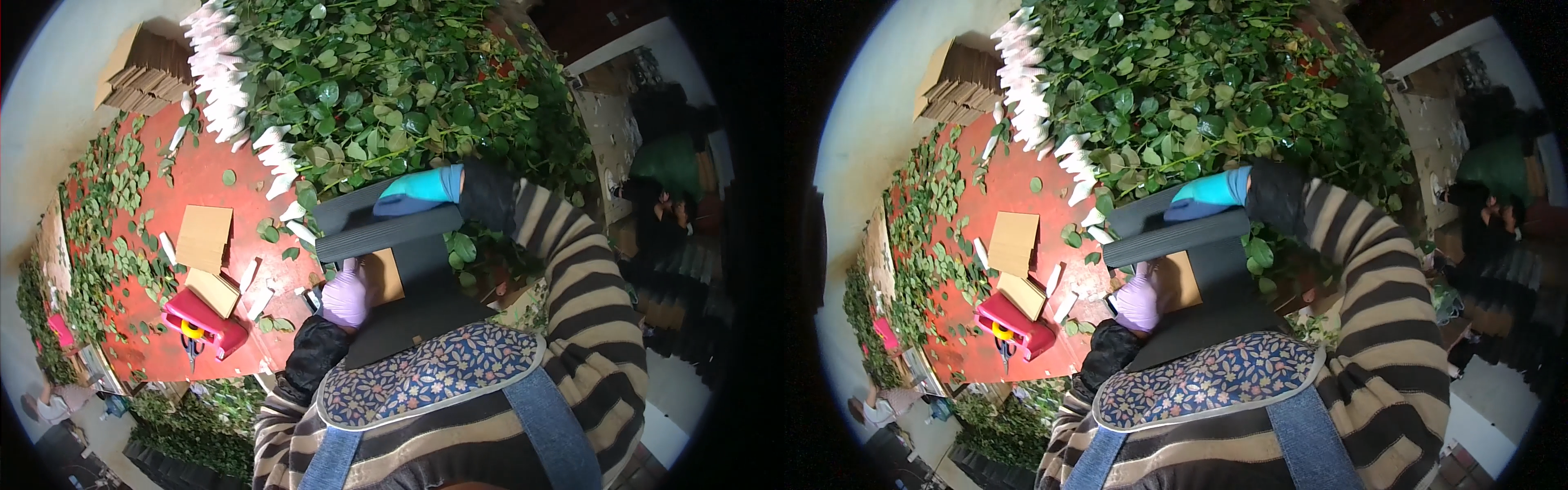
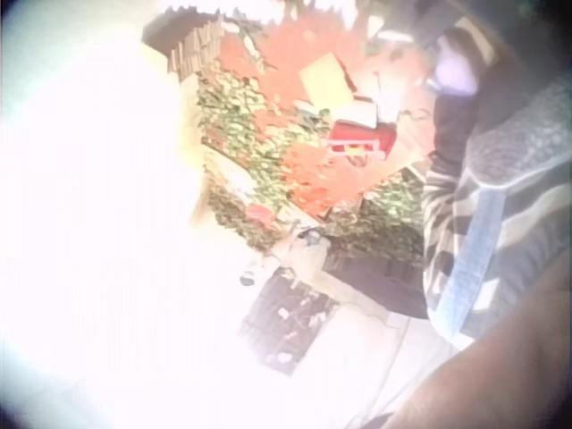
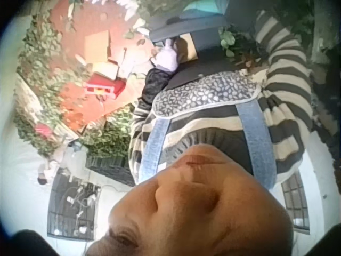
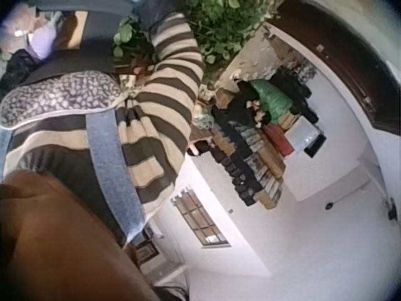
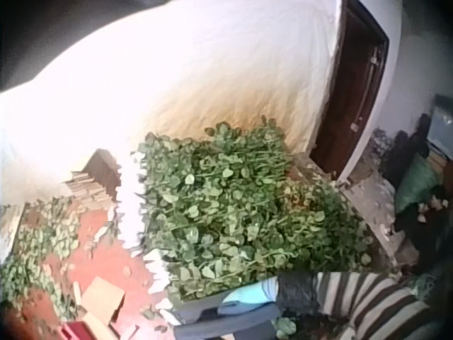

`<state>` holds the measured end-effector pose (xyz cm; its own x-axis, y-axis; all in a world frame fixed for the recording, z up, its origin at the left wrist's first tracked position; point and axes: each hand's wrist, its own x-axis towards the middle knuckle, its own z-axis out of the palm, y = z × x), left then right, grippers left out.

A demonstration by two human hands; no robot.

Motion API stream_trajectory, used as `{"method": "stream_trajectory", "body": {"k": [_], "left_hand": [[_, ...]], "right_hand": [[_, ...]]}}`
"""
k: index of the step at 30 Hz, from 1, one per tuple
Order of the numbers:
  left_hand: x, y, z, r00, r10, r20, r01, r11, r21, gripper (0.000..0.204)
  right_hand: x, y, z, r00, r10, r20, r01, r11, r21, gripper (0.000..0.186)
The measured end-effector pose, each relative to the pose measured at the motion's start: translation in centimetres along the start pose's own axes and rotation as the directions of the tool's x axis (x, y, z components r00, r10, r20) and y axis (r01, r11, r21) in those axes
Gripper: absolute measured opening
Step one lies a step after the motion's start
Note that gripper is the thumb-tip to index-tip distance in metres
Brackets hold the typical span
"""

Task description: The person arranges roses by trimming the stems, placing them into a protective black sleeve, and securing them with tape.

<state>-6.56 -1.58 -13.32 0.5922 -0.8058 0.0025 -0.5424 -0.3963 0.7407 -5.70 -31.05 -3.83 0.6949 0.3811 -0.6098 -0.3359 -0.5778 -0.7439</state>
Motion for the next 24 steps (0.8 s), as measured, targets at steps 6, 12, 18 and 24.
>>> {"method": "stream_trajectory", "body": {"k": [6,12,18,24], "left_hand": [[0.4,1.8,-0.2,0.991,0.023,-0.134,-0.022,1.0,0.009,0.043],[0.8,3.3,-0.1,0.988,-0.027,-0.15,0.06,0.973,0.222,0.039],[1.0,4.1,0.3,0.984,0.029,-0.177,0.014,0.97,0.241,0.017],[0.7,5.1,0.4,0.984,0.018,-0.177,0.031,0.962,0.272,0.028]], "right_hand": [[-1.8,-6.6,-1.0,0.868,-0.483,-0.115,0.07,0.348,-0.935,0.033],[2.2,-7.4,-2.7,0.772,-0.625,-0.119,0.145,0.355,-0.924,0.032],[6.7,-5.8,-3.4,0.967,-0.202,-0.155,-0.083,0.326,-0.942,0.036],[6.8,-5.1,-1.8,0.969,-0.183,-0.164,-0.144,0.117,-0.983,0.039]]}}
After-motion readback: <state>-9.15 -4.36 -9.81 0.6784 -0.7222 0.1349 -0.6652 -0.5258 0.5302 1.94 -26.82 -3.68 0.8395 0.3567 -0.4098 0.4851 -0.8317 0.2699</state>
